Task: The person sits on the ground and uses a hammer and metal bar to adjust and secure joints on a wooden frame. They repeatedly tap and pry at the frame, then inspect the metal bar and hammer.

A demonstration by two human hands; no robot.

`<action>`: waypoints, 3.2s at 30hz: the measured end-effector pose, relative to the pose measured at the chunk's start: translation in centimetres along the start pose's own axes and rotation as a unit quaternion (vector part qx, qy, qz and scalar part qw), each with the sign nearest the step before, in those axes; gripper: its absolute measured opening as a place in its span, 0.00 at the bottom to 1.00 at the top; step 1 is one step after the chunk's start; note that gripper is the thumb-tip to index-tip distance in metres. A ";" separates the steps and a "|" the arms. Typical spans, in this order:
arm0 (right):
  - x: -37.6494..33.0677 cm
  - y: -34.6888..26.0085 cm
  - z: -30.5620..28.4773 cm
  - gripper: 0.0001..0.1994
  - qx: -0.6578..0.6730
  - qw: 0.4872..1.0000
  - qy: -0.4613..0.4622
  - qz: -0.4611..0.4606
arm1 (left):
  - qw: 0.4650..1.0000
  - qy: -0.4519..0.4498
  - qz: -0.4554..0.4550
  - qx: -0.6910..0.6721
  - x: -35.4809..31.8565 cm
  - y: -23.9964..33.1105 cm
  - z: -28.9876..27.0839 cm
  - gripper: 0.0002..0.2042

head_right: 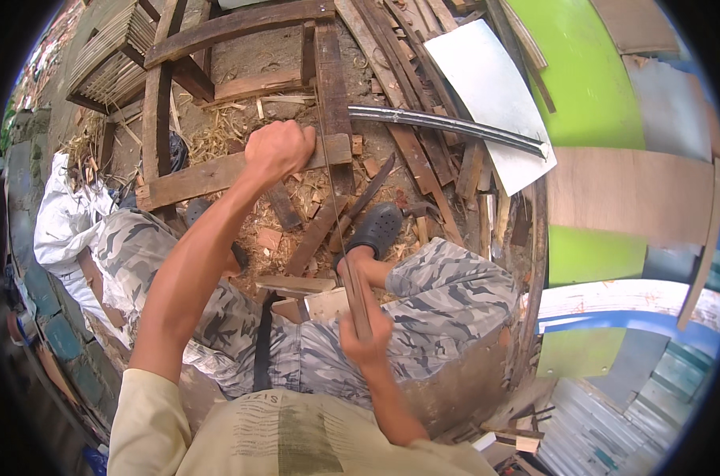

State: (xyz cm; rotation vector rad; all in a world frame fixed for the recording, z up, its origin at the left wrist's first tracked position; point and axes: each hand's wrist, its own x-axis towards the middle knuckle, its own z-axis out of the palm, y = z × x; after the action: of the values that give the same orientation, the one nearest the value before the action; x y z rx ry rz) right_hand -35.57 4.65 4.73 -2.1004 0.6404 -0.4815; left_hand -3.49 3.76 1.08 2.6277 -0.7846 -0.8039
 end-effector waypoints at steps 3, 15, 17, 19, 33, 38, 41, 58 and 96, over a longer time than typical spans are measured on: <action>10.2 3.1 5.6 0.29 0.126 0.988 0.054 0.068 | 1.000 -0.011 0.027 -0.007 0.5 0.7 0.2 0.29; -3.6 -0.2 -0.9 0.30 0.046 0.996 -0.005 0.071 | 1.000 -0.021 -0.013 0.006 -0.2 -0.2 -0.2 0.28; 3.4 3.5 3.5 0.31 0.059 0.996 0.040 0.051 | 1.000 -0.030 -0.004 0.009 -0.4 0.6 0.0 0.29; 9.1 3.7 5.3 0.31 0.149 0.981 0.045 0.115 | 0.999 -0.046 -0.007 0.014 0.1 1.2 -0.3 0.29; 10.3 3.4 6.4 0.29 0.162 0.982 0.071 0.065 | 0.943 0.155 0.231 0.183 -3.9 -3.1 1.8 0.32; 10.1 1.7 5.7 0.30 0.143 0.987 0.041 0.055 | 0.959 0.118 0.178 0.184 -1.8 -4.4 3.2 0.25; 8.4 1.2 4.9 0.31 0.109 0.992 0.043 0.054 | 0.964 0.079 0.191 0.169 -3.2 -3.5 3.1 0.21; 9.6 1.2 5.1 0.31 0.128 0.990 0.050 0.043 | 0.977 -0.020 0.148 0.155 -2.2 -2.1 -0.2 0.19; 7.7 -0.2 4.2 0.30 0.115 0.985 0.052 0.117 | 0.971 -0.105 0.124 0.176 0.3 -1.7 -1.2 0.16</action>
State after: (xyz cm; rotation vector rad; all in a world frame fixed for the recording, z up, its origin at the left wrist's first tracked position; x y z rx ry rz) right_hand -27.05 2.76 3.36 -1.7660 0.8405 -0.5078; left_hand -1.87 5.14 1.20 2.6846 -1.4002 -0.9552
